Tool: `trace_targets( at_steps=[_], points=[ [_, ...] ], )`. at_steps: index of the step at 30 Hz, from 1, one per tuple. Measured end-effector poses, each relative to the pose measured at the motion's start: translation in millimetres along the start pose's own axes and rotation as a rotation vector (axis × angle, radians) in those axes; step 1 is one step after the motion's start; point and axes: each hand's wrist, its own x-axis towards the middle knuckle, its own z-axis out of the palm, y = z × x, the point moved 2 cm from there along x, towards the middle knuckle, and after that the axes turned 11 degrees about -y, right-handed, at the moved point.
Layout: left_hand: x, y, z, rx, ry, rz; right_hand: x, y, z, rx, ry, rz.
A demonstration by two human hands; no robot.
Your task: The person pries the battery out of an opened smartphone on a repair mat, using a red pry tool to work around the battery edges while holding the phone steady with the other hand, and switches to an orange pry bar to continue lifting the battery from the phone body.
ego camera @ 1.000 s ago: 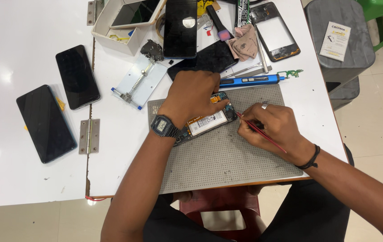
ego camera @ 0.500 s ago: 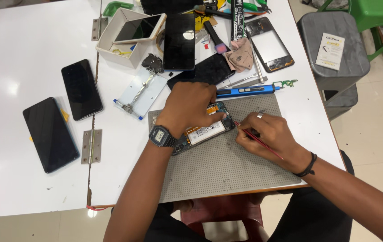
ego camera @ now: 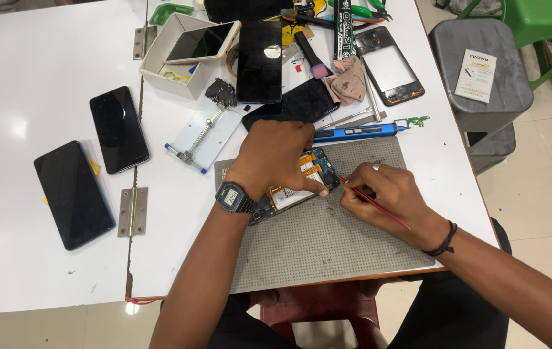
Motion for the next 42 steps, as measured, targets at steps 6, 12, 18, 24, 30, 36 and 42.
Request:
trace_targets(
  at_steps=[6,12,18,24,30,36,42],
  points=[
    [1.2,0.1,0.7,0.001,-0.020,-0.003,-0.6,0.3,1.2,-0.020,0.001,-0.002],
    [1.6,0.3,1.1,-0.014,-0.055,-0.023,-0.3,-0.4,1.2,-0.022,-0.007,-0.016],
    [1.1,0.8,-0.2,-0.009,-0.017,0.004,0.6,-0.5,0.1,-0.015,0.002,-0.006],
    [0.4,1.2,-0.2,-0.012,-0.007,-0.003,1.1,-1.3,-1.5,-0.004,0.003,-0.013],
    [1.0,0.5,-0.2,-0.013,-0.002,0.002,3.3,-3.3,-2.6,0.011,-0.004,-0.005],
    [1.2,0.7,-0.4,-0.010,-0.015,-0.006,6.8,-6.1,-5.0,0.018,-0.007,0.009],
    [0.9,1.2,-1.3,-0.013,-0.041,-0.015,10.2,-10.9,-7.6,0.001,0.000,0.014]
  ],
)
